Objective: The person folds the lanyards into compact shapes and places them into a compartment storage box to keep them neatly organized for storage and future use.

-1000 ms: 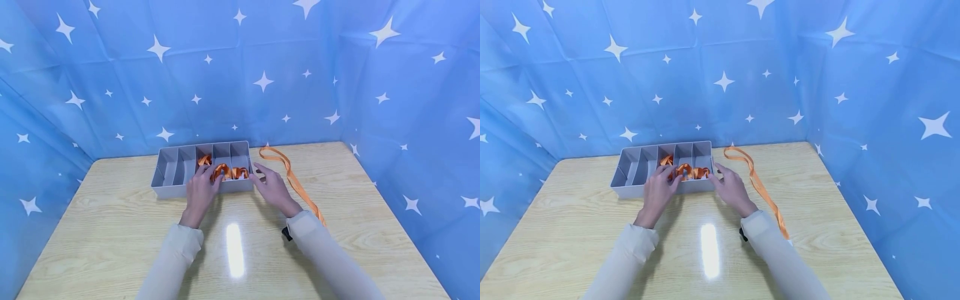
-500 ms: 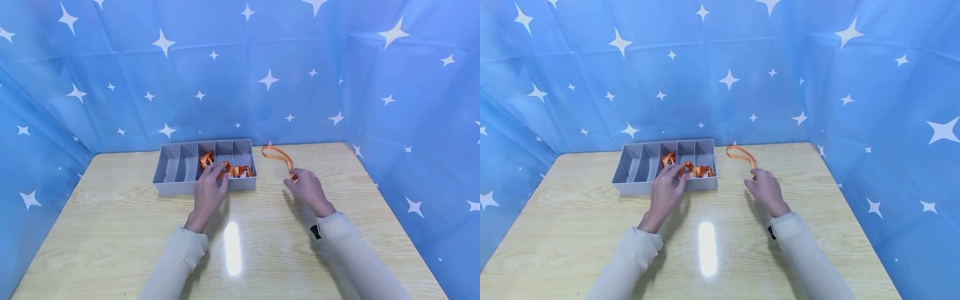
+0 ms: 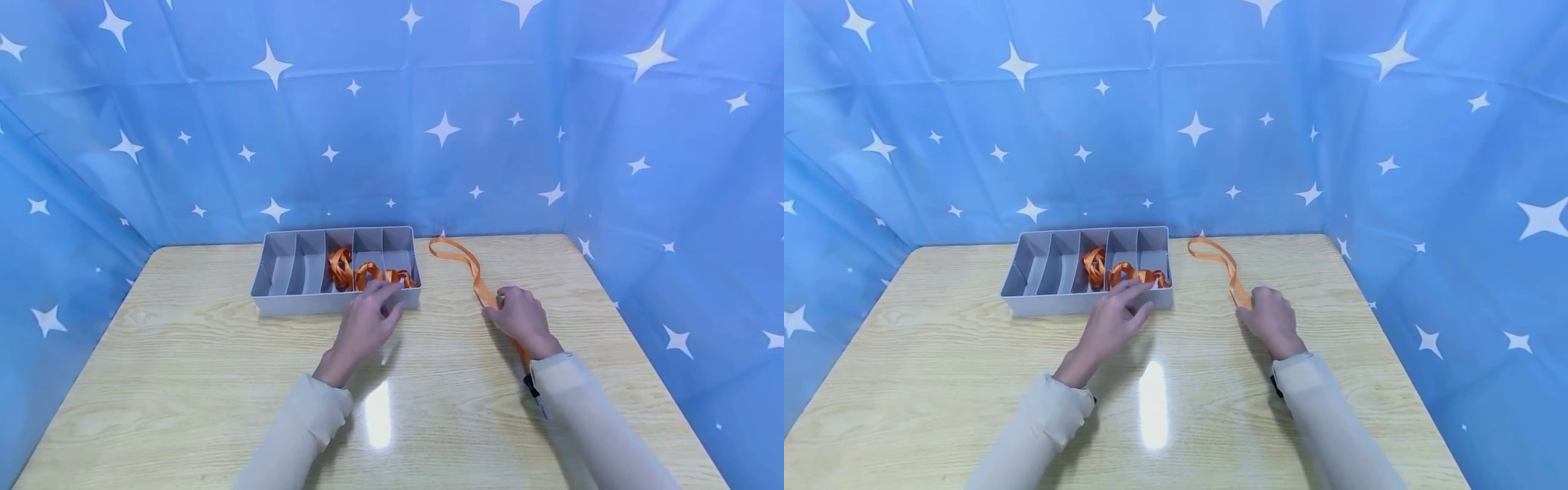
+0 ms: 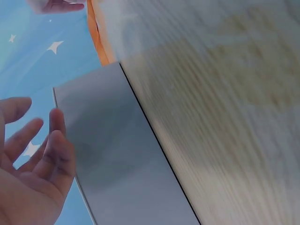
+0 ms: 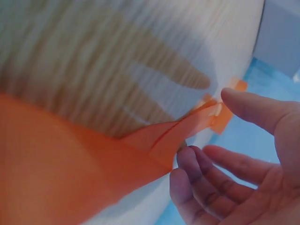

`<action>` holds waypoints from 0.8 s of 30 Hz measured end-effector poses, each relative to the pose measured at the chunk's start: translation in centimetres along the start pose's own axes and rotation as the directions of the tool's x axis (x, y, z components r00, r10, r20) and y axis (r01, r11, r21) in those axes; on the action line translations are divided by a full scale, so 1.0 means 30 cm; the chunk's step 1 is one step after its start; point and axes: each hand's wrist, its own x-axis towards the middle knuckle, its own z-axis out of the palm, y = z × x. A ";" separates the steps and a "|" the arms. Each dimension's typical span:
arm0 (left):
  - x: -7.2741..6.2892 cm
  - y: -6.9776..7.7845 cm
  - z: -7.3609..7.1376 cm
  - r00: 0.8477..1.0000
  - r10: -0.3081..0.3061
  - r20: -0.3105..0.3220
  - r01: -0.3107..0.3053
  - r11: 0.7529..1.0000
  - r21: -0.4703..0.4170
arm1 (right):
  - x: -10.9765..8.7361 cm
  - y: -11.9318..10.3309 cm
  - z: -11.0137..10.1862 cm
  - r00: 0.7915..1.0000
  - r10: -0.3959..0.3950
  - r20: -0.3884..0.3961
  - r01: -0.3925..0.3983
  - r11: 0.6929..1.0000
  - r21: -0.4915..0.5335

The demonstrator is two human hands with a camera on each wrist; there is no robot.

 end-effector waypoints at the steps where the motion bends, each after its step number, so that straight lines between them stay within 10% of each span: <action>1: -0.001 0.003 0.003 1.000 0.006 -0.001 -0.006 1.000 -0.003 | 0.001 0.005 0.003 1.000 -0.005 -0.004 0.005 1.000 -0.005; 14: 0.009 0.054 0.043 0.989 0.042 0.141 -0.040 0.999 -0.013 | 0.000 0.039 0.012 1.000 0.029 -0.001 -0.029 0.999 0.012; 24: 0.011 0.074 0.099 0.943 0.100 0.316 -0.112 0.994 0.017 | -0.008 0.036 0.013 0.996 0.082 0.020 -0.083 0.996 0.039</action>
